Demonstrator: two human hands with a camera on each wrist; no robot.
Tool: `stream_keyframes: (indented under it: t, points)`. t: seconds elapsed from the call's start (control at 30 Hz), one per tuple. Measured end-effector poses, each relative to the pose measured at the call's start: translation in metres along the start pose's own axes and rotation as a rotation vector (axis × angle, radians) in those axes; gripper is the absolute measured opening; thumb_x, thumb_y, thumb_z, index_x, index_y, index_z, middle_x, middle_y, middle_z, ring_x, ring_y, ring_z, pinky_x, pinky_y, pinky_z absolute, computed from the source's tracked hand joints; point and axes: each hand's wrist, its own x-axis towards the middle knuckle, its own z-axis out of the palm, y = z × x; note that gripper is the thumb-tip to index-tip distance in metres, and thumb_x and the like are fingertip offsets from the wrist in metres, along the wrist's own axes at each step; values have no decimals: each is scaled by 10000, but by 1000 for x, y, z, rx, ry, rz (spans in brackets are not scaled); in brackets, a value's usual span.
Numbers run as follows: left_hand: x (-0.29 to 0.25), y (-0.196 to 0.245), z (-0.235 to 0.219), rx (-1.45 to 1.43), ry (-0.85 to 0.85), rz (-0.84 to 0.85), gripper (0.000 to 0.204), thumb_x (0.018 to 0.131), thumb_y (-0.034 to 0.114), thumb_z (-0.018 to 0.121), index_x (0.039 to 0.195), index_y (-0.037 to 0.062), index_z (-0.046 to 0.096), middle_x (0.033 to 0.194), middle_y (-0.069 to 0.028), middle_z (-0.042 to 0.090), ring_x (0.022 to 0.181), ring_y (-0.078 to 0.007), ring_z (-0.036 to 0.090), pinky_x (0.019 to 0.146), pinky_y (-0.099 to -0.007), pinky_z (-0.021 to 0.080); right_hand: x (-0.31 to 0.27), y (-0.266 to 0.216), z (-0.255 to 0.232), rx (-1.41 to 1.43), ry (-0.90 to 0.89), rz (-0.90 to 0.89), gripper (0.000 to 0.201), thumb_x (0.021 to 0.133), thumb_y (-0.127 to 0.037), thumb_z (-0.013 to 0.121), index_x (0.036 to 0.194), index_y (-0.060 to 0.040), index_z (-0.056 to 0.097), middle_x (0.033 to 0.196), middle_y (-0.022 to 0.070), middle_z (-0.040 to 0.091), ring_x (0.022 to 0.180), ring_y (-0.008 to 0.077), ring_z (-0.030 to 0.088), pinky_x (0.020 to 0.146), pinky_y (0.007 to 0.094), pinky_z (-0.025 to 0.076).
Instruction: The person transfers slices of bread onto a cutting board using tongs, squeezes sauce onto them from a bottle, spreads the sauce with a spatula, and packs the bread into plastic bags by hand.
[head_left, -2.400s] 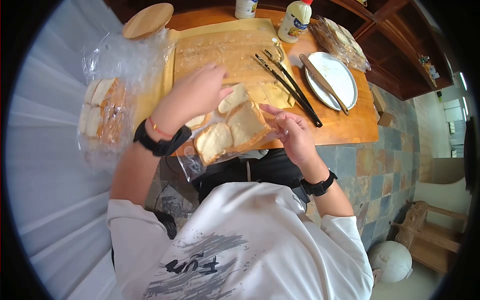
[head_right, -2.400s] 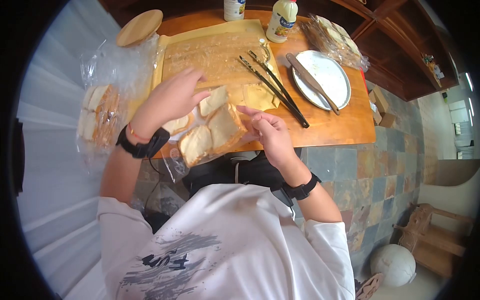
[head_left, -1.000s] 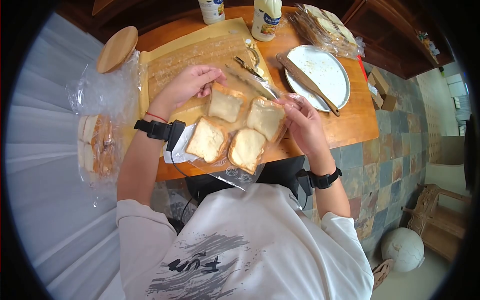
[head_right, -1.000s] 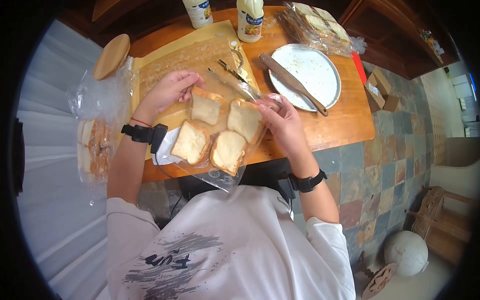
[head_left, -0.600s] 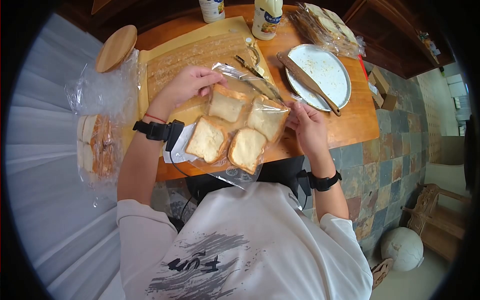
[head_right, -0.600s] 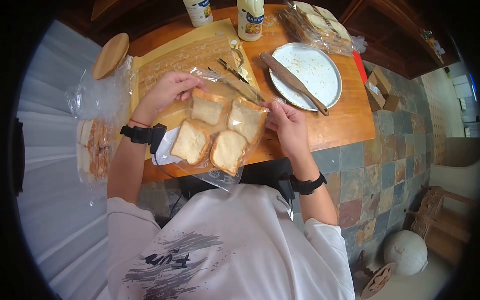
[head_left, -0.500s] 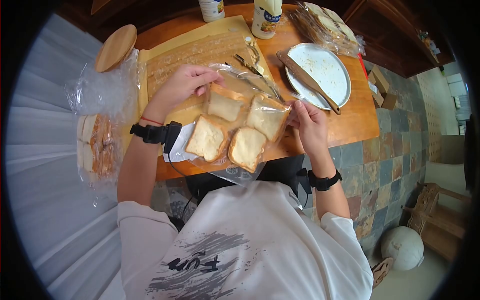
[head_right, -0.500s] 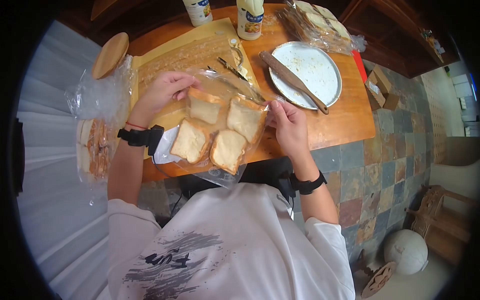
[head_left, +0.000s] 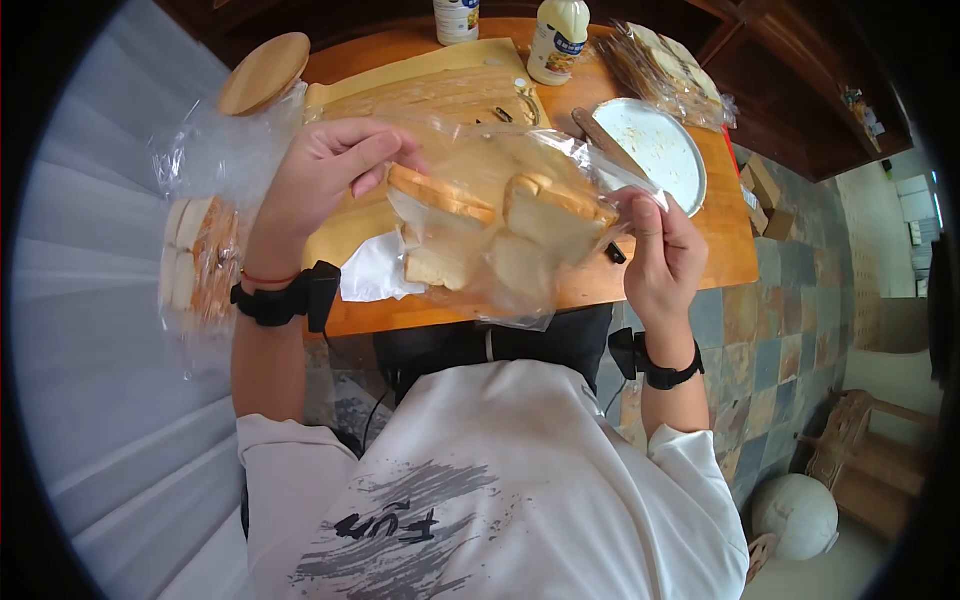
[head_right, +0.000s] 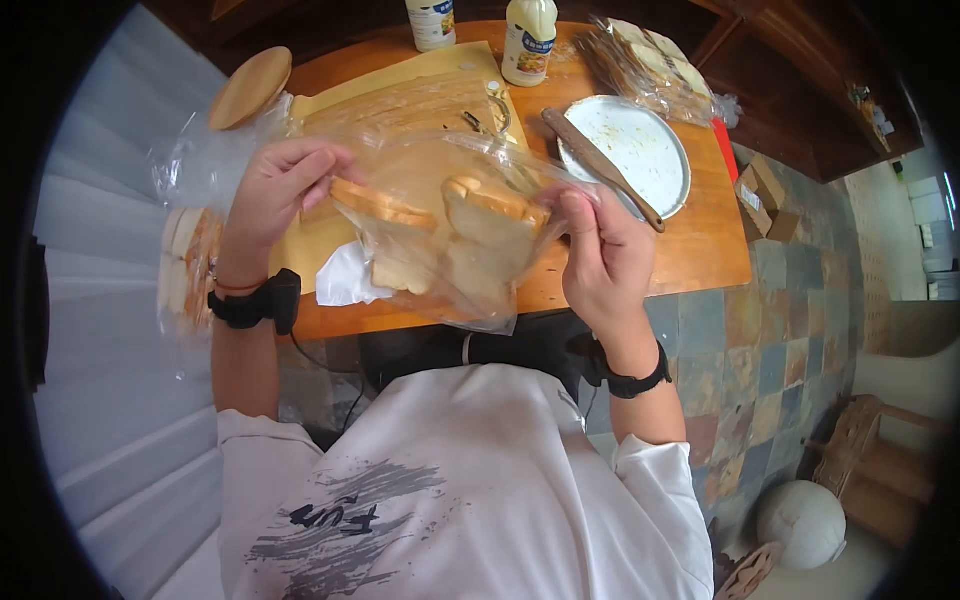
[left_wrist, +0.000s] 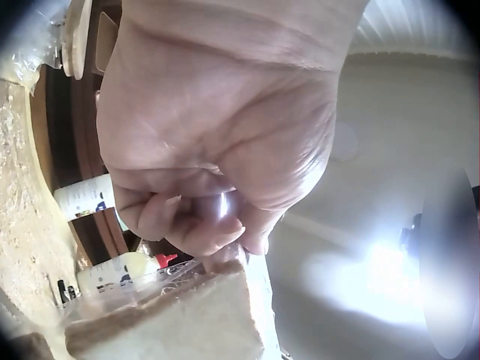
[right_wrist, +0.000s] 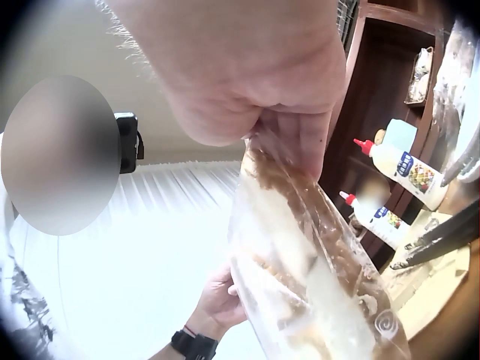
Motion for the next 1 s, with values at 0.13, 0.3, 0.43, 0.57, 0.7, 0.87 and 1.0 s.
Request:
stream_keyframes:
  t: [0.13, 0.3, 0.43, 0.57, 0.7, 0.87, 1.0]
  points:
    - [-17, 13, 1, -39, -11, 75, 242, 1063, 139, 594, 1132, -36, 747, 1036, -131, 785, 590, -24, 456, 544, -180, 391, -4, -16, -2, -58, -11, -152, 248, 1096, -103, 533, 1037, 63, 707, 921, 87, 752, 761, 109, 623, 715, 248, 515]
    - [-36, 28, 10, -39, 57, 134, 228, 1068, 84, 543, 1092, -12, 749, 980, -160, 783, 547, -18, 403, 532, -179, 356, -8, -31, -4, -158, 28, -258, 229, 1088, -76, 530, 1042, 66, 704, 921, 94, 763, 775, 121, 662, 709, 253, 528]
    - [-46, 34, 12, -31, 51, 226, 228, 1068, 88, 545, 1092, -14, 748, 970, -173, 782, 534, -18, 390, 523, -178, 350, -15, -45, -5, -164, 50, -240, 275, 1109, -131, 523, 1027, 64, 699, 943, 68, 732, 830, 106, 619, 788, 246, 494]
    - [-57, 45, 15, 14, 76, 253, 228, 1071, 104, 556, 1100, -17, 747, 956, -187, 781, 523, -19, 380, 515, -175, 346, -16, -51, -11, -235, 81, -372, 203, 1069, -59, 554, 1053, 68, 711, 901, 101, 773, 763, 120, 680, 692, 237, 520]
    - [-63, 50, 16, 11, 64, 287, 230, 1074, 122, 566, 1098, -17, 747, 958, -188, 781, 524, -19, 380, 516, -169, 344, -17, -60, -15, -290, 63, -410, 203, 1064, -44, 549, 1038, 76, 711, 895, 114, 774, 752, 129, 687, 688, 239, 519]
    - [-70, 56, 20, 5, 70, 311, 227, 1058, 137, 606, 1118, -26, 751, 979, -137, 789, 533, -25, 424, 503, -156, 355, -17, -62, -14, -247, 90, -464, 205, 1062, -33, 544, 1018, 79, 710, 889, 123, 772, 764, 137, 704, 696, 246, 531]
    - [-72, 56, 21, 13, 75, 335, 226, 1058, 136, 606, 1118, -27, 750, 978, -139, 788, 533, -23, 422, 501, -155, 352, -18, -64, -17, -282, 63, -436, 202, 1063, -28, 540, 1016, 79, 704, 888, 124, 771, 780, 140, 714, 706, 246, 534]
